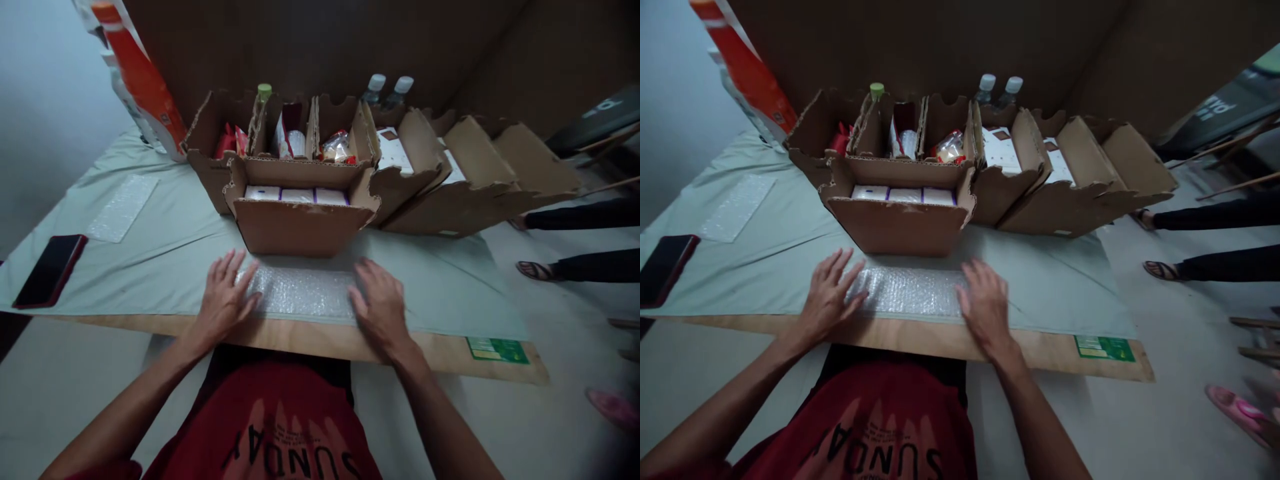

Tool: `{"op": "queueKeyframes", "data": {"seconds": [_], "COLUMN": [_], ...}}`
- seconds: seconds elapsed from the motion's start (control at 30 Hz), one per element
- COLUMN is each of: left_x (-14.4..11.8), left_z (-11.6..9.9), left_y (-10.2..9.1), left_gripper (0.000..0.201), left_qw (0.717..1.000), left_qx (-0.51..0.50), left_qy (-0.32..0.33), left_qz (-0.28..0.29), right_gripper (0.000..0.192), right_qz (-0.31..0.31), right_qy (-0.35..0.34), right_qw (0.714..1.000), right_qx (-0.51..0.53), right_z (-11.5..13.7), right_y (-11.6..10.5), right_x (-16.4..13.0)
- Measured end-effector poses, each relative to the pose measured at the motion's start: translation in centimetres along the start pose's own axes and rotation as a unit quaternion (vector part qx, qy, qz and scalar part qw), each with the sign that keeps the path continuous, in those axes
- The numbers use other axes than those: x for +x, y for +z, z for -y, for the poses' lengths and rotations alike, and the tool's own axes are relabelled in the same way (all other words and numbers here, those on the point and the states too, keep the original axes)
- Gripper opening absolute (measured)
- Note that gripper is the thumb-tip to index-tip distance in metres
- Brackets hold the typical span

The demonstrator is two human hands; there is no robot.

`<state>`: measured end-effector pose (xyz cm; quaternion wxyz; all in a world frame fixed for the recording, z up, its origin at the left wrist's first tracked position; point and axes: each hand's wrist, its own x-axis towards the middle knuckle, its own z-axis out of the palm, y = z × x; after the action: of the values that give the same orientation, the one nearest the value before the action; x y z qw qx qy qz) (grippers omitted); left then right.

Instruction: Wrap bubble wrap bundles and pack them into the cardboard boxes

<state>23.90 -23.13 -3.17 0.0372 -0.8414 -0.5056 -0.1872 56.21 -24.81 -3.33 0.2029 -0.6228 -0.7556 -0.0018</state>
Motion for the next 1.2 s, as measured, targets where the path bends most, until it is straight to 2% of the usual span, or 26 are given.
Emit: {"op": "queueKeyframes", "data": {"seconds": [0.07, 0.13, 0.2, 0.23, 0.3, 0.4, 0.47, 0.5, 0.57, 0.67, 0.8, 0.9, 0.97, 1.03, 1.1, 1.2], "left_x": [-0.9, -1.5, -1.9, -1.9, -2.0, -1.9, -1.8, -1.8, -1.6, -1.2, -0.8, -1.0, -1.1, -1.0, -0.3, 2.5], "left_z": [-1.4, -2.1, -2.1, -1.9, -1.5, -1.4, -1.3, -1.1, -0.3, 1.5, 3.2, 3.3, 3.6, 4.7, 6.5, 9.6], "left_y": [1.2, 2.1, 2.6, 2.7, 2.8, 2.8, 2.7, 2.6, 2.2, 1.5, 1.0, 0.6, -0.6, -2.5, -4.7, -7.0], "left_gripper": [0.053, 0.056, 0.058, 0.059, 0.060, 0.060, 0.056, 0.052, 0.045, 0.041, 0.032, 0.014, 0.011, 0.017, 0.032, 0.052], "left_qw": [0.997, 0.991, 0.987, 0.985, 0.983, 0.983, 0.984, 0.985, 0.991, 0.996, 0.985, 0.973, 0.960, 0.944, 0.935, 0.953], "left_qx": [-0.007, -0.008, -0.007, -0.008, -0.015, -0.034, -0.055, -0.064, -0.072, -0.047, -0.047, -0.117, -0.174, -0.222, -0.229, -0.135], "left_qy": [0.060, 0.082, 0.080, 0.079, 0.080, 0.072, 0.070, 0.065, 0.032, -0.072, -0.165, -0.197, -0.216, -0.238, -0.261, -0.259], "left_qz": [0.044, 0.102, 0.141, 0.152, 0.163, 0.163, 0.156, 0.145, 0.106, 0.034, 0.034, 0.036, 0.040, 0.059, 0.068, 0.084], "right_gripper": [0.044, 0.047, 0.051, 0.052, 0.051, 0.045, 0.041, 0.039, 0.036, 0.036, 0.025, 0.021, 0.019, 0.021, 0.031, 0.051], "right_qz": [0.042, 0.095, 0.128, 0.134, 0.126, 0.065, 0.009, -0.015, -0.038, -0.001, 0.042, 0.045, 0.067, 0.099, 0.143, 0.230], "right_qy": [-0.082, -0.169, -0.213, -0.214, -0.181, -0.064, 0.016, 0.039, 0.046, 0.017, 0.007, 0.039, 0.079, 0.113, 0.136, 0.153], "right_qw": [0.996, 0.980, 0.967, 0.967, 0.975, 0.995, 0.997, 0.996, 0.996, 0.999, 0.999, 0.995, 0.984, 0.960, 0.922, 0.845], "right_qx": [0.019, 0.041, 0.048, 0.045, 0.023, -0.038, -0.069, -0.073, -0.061, -0.027, 0.013, 0.074, 0.146, 0.238, 0.332, 0.459], "right_z": [3.9, 7.0, 7.8, 7.1, 3.8, -3.2, -6.7, -7.7, -8.2, -6.7, -4.9, -4.3, -3.4, -1.7, 1.0, 6.2], "right_y": [1.6, 3.2, 4.3, 4.5, 4.0, 1.6, -0.1, -0.7, -1.2, -0.4, 0.4, -0.9, -2.4, -3.6, -3.9, -2.3], "right_x": [-0.1, 0.1, 0.1, -0.2, -1.4, -3.9, -5.0, -5.1, -4.5, -2.2, -0.1, -0.4, -1.2, -2.1, -3.0, -4.2]}}
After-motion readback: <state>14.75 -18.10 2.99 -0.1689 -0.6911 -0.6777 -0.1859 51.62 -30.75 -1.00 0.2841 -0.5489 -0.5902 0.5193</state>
